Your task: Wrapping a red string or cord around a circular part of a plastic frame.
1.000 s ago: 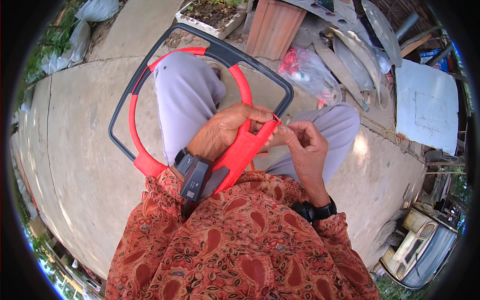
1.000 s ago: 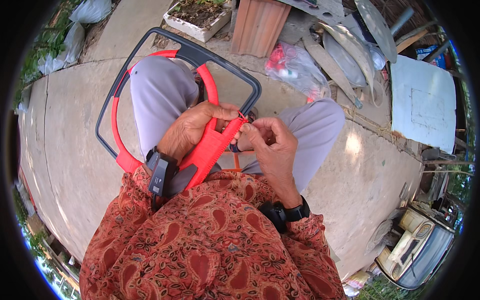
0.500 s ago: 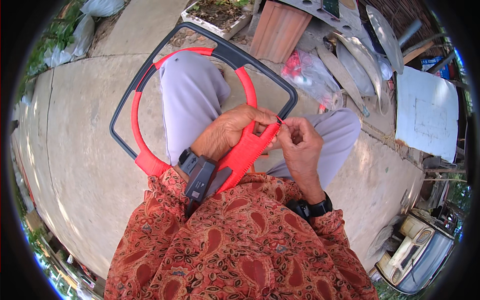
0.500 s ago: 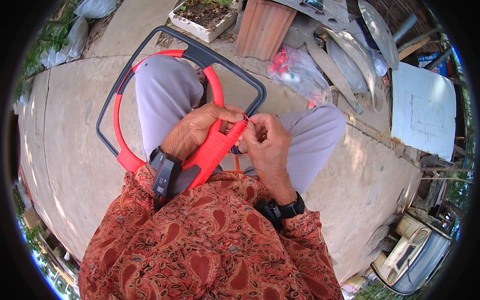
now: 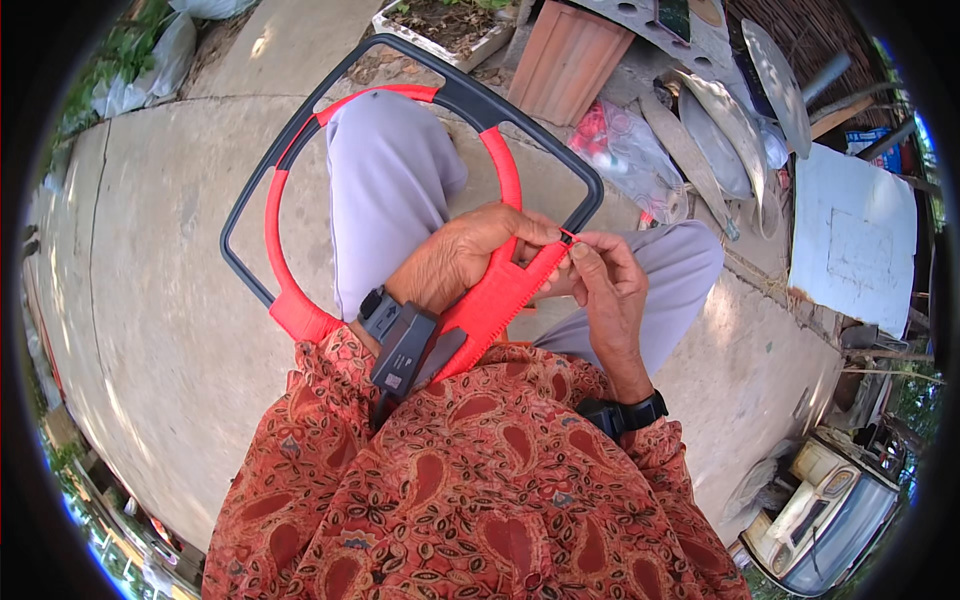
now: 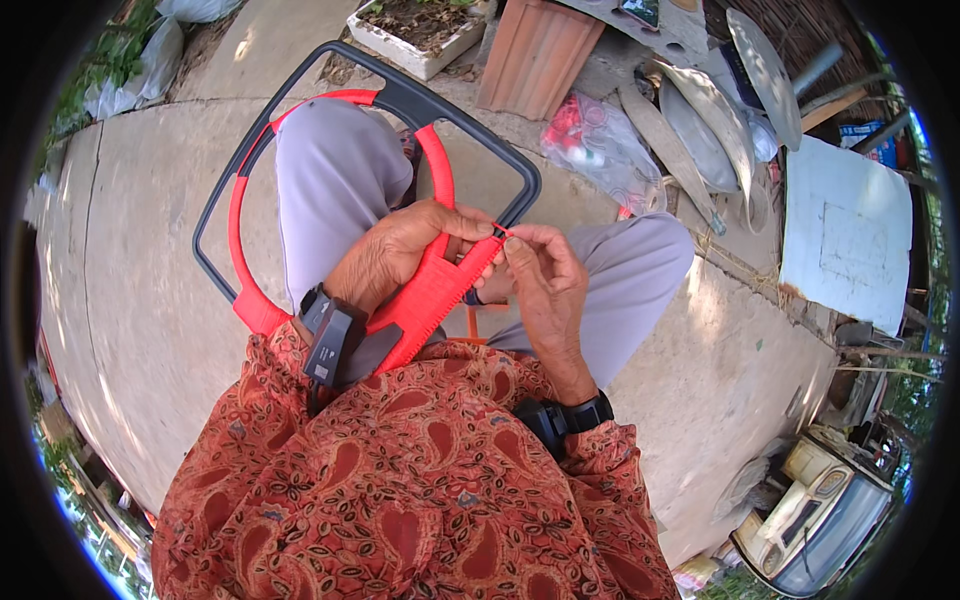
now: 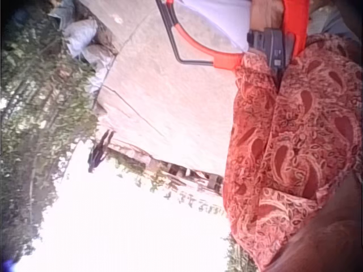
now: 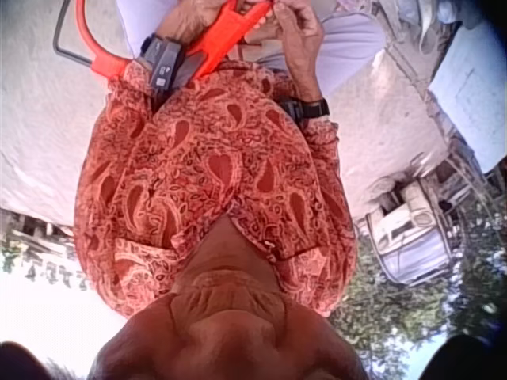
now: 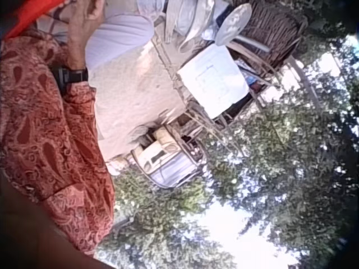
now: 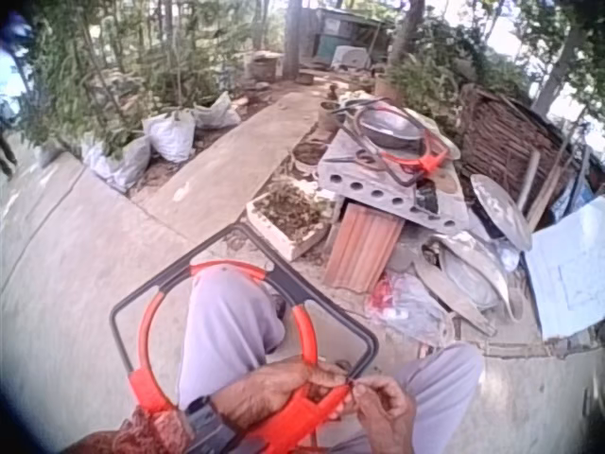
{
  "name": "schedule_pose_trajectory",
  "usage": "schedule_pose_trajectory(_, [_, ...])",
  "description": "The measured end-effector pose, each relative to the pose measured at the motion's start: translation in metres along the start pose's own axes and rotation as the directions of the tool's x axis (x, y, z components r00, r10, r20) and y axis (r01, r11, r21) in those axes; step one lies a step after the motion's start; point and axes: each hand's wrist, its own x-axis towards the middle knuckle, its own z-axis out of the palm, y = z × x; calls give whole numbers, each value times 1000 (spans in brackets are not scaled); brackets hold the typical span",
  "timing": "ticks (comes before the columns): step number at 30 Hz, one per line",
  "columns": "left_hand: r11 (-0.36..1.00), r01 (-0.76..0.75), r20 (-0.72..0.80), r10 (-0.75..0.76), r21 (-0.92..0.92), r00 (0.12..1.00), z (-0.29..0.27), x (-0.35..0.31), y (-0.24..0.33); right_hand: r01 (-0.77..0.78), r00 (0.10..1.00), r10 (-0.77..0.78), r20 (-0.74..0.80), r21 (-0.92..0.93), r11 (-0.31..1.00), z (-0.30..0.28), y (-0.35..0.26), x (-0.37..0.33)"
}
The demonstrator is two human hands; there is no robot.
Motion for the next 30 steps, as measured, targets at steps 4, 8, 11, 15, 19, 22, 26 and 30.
schedule_pose_trajectory(4, [1000,-17,9,18,-24,1000,1,-1,-1,117,993,-118,-20,-30,993,0,0,1])
schedule_pose_trajectory(8, [999,-21,-52,19,-24,998,7,-4,-1,343,937,-343,60,-321,883,-6,2,6])
schedule_pose_trajectory(11, [1000,-21,-65,20,-17,998,3,-2,-1,478,870,-471,143,-475,739,-6,-5,8])
schedule_pose_trajectory(15, [1000,-10,12,10,-27,1000,-3,4,0,510,850,-494,184,-521,685,-6,-10,7])
schedule_pose_trajectory(19, [999,-20,-29,19,-25,999,-3,5,-2,499,857,-473,204,-555,665,-2,-15,6])
schedule_pose_trajectory(22, [998,-20,-38,18,-54,999,1,1,-1,460,882,-432,187,-536,708,-2,-12,8])
schedule_pose_trajectory(26, [990,21,27,-18,-139,999,10,-10,1,128,990,-114,79,-196,972,-5,-16,-2])
schedule_pose_trajectory(30, [997,-60,6,60,-41,998,16,-18,-4,20,988,-6,157,-87,996,-20,-20,-22])
